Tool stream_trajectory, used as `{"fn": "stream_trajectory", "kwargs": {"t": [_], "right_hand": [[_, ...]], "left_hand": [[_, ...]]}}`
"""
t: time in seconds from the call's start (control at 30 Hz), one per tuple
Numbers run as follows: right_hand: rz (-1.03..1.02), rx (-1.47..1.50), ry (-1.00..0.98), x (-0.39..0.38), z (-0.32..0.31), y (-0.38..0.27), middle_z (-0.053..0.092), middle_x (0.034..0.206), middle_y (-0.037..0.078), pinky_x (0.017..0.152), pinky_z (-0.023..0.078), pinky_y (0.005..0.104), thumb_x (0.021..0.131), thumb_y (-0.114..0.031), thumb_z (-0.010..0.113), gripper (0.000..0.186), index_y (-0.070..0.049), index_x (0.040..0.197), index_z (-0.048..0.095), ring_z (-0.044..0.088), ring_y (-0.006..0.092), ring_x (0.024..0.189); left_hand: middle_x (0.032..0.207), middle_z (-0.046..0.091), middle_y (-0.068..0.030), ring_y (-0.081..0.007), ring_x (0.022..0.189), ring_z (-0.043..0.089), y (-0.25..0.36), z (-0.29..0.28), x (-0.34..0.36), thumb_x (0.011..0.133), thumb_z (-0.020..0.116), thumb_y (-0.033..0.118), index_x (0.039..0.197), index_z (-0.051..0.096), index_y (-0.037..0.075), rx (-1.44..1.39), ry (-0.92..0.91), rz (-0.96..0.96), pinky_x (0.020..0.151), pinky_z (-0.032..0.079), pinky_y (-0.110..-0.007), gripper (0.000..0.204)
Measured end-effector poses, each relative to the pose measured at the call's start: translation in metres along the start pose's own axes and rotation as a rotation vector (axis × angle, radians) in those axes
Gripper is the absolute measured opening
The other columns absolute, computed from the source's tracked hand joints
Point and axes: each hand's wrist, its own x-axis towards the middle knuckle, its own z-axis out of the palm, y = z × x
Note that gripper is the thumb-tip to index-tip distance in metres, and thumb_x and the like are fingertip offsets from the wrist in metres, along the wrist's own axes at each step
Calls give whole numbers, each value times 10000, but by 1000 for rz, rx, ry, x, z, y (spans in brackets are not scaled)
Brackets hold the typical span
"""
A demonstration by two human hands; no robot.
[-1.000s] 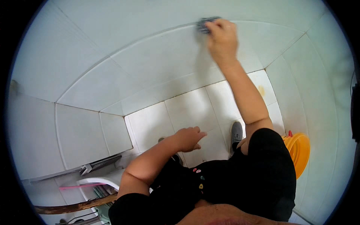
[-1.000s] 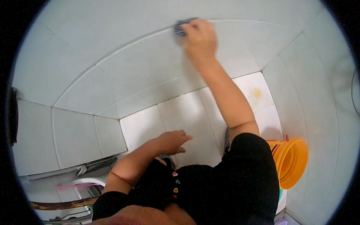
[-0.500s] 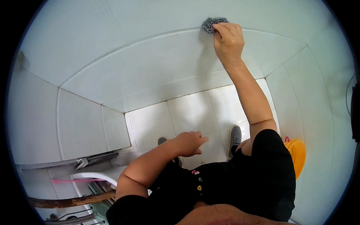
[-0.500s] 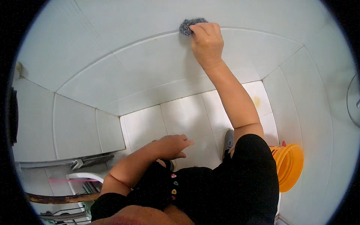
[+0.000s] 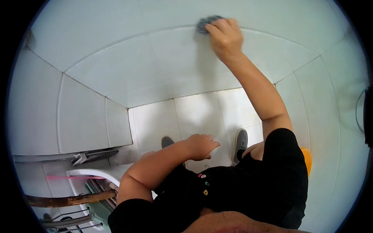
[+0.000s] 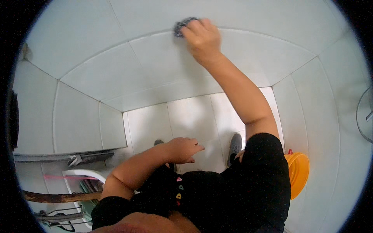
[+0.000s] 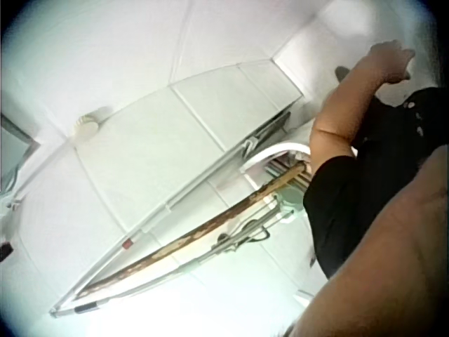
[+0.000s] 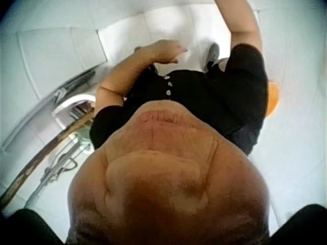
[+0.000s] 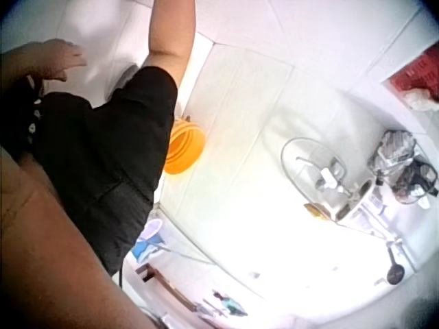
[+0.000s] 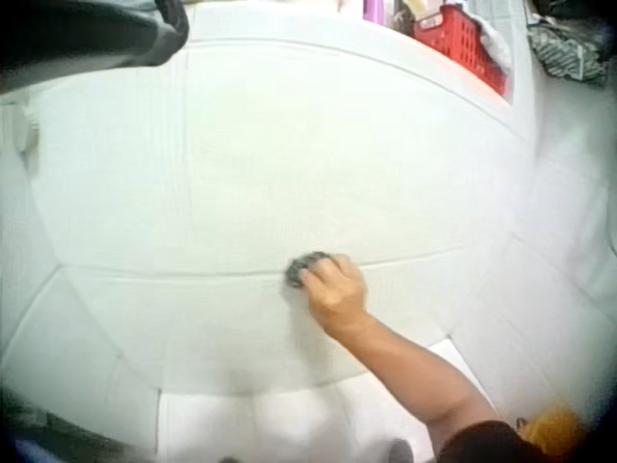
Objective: The person scrubs the wall tiles with a steel wool pad, wipes them with a cloth, and then washes the cloth in a basin of soapy water.
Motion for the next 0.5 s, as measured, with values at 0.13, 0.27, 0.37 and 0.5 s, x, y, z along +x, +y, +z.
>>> {"fn": "stream_trajectory", "kwargs": {"t": [0.13,0.27,0.37,0.5], "right_hand": [[-108,113,-91,36,23,-50,546,736,-11,569,445,302,631,-75,603,114,-127,727,635,533,191,705],[-91,121,-71,24,12,-30,559,730,-10,563,449,292,610,-56,631,132,-134,715,645,528,185,677],[-23,-6,-60,-7,1,-1,536,717,0,531,434,304,612,-94,620,111,-135,714,634,513,197,666],[-116,158,-9,29,38,-58,506,726,8,518,434,326,618,-136,599,48,-129,629,552,509,201,688]], "left_hand": [[1087,537,-166,-332,1011,554,-1,-2,10,799,662,264,1232,468,93,-3,34,0,833,473,-427,505],[1087,539,-168,-339,1012,558,-8,3,-2,791,668,269,1223,483,94,-42,133,-77,832,473,-431,501],[1116,520,-174,-339,1033,541,-4,2,-11,801,656,260,1274,452,86,-2,57,-59,847,464,-433,544],[1118,522,-176,-344,1044,536,5,0,-4,802,652,256,1260,463,80,-19,2,-22,850,463,-437,525]]}}
